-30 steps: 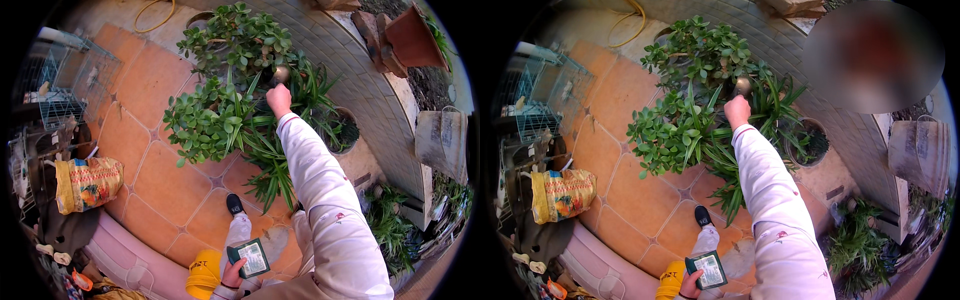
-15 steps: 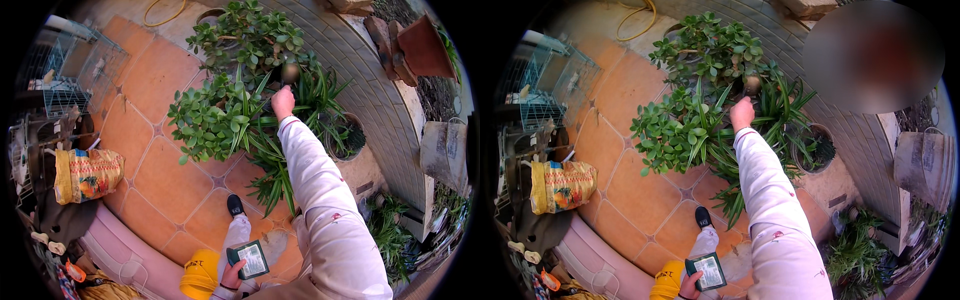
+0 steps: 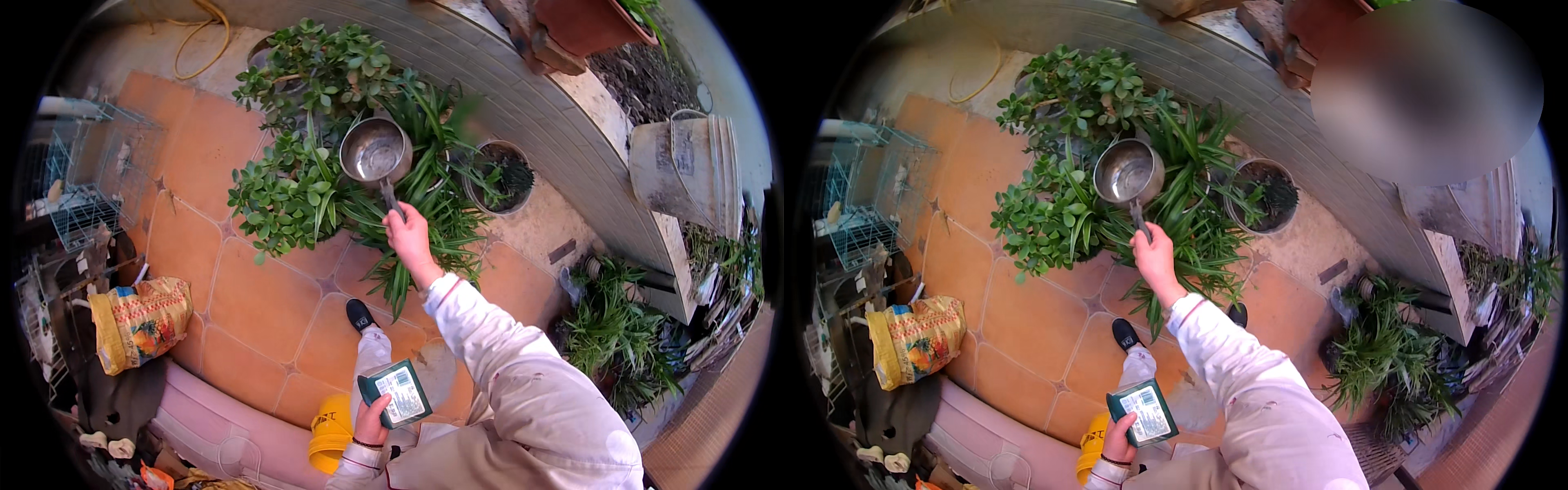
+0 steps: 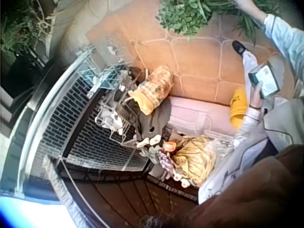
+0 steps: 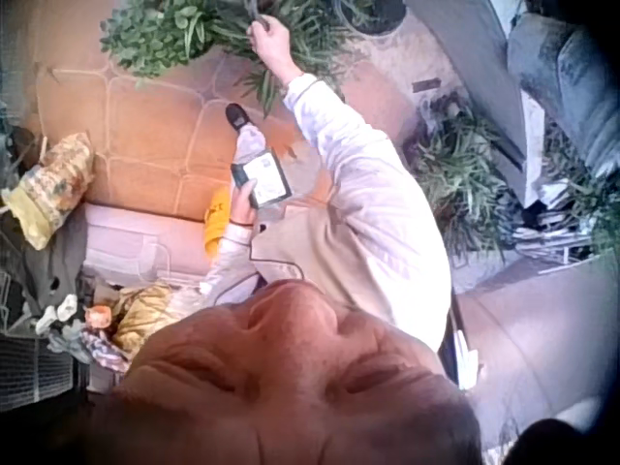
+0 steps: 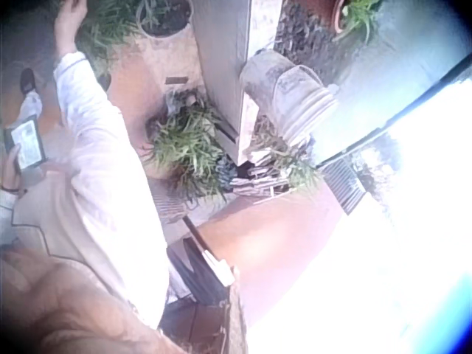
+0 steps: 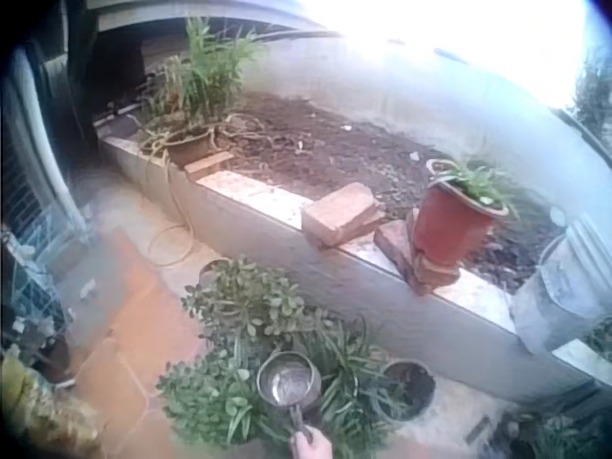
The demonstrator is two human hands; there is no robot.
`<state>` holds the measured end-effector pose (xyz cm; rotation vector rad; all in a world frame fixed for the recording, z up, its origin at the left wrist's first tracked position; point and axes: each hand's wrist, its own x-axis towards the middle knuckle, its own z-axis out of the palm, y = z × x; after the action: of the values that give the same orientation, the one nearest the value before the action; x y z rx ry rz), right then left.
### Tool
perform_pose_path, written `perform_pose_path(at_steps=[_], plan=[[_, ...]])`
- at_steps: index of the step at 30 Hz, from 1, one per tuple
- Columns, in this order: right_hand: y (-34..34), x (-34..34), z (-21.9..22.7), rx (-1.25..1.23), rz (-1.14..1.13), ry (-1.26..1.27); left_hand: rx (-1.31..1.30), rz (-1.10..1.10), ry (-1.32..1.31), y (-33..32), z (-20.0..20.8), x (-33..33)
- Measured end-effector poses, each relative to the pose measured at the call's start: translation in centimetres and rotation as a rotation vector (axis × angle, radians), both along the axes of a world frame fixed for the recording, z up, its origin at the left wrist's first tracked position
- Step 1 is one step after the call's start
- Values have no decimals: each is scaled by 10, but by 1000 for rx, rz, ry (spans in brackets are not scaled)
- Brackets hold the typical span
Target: The person scoops water from a white bucket using a metal ladle and pours it onto the soil of a garden bed and several potted plants. They move around the patio area to water different plants, including those in terracotta pots and a larger planter.
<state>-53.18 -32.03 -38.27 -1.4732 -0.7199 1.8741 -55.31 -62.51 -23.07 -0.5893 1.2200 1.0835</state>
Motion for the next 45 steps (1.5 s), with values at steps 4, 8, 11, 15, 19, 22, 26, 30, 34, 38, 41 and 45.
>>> perform_pose_path(at_steps=[4,8,11,15,19,22,26,30,34,38,41,45], plan=[[-52,69,40,-150,-23,28,34,-82,-25,7,15,4],[-99,151,42,11,-23,-332,44,-140,-35,8,28,10],[-117,204,28,124,1,-637,49,-181,-49,6,32,15],[-113,236,3,272,11,-951,70,-225,-47,2,31,22],[-108,230,-28,402,48,-1101,70,-268,-40,0,31,27],[-110,209,-47,398,129,-1221,58,-297,-31,-1,32,29],[-107,190,-52,308,202,-1280,44,-327,-26,-5,30,32],[-107,195,-50,329,159,-1231,39,-385,-22,-8,29,36],[-107,218,-28,435,63,-1126,65,-403,-23,-6,32,42],[-111,244,4,426,-78,-928,107,-435,-15,9,46,51],[-118,274,22,211,-252,-549,162,-440,12,21,59,59],[-114,308,103,-135,-337,-207,217,-457,76,35,73,69]])
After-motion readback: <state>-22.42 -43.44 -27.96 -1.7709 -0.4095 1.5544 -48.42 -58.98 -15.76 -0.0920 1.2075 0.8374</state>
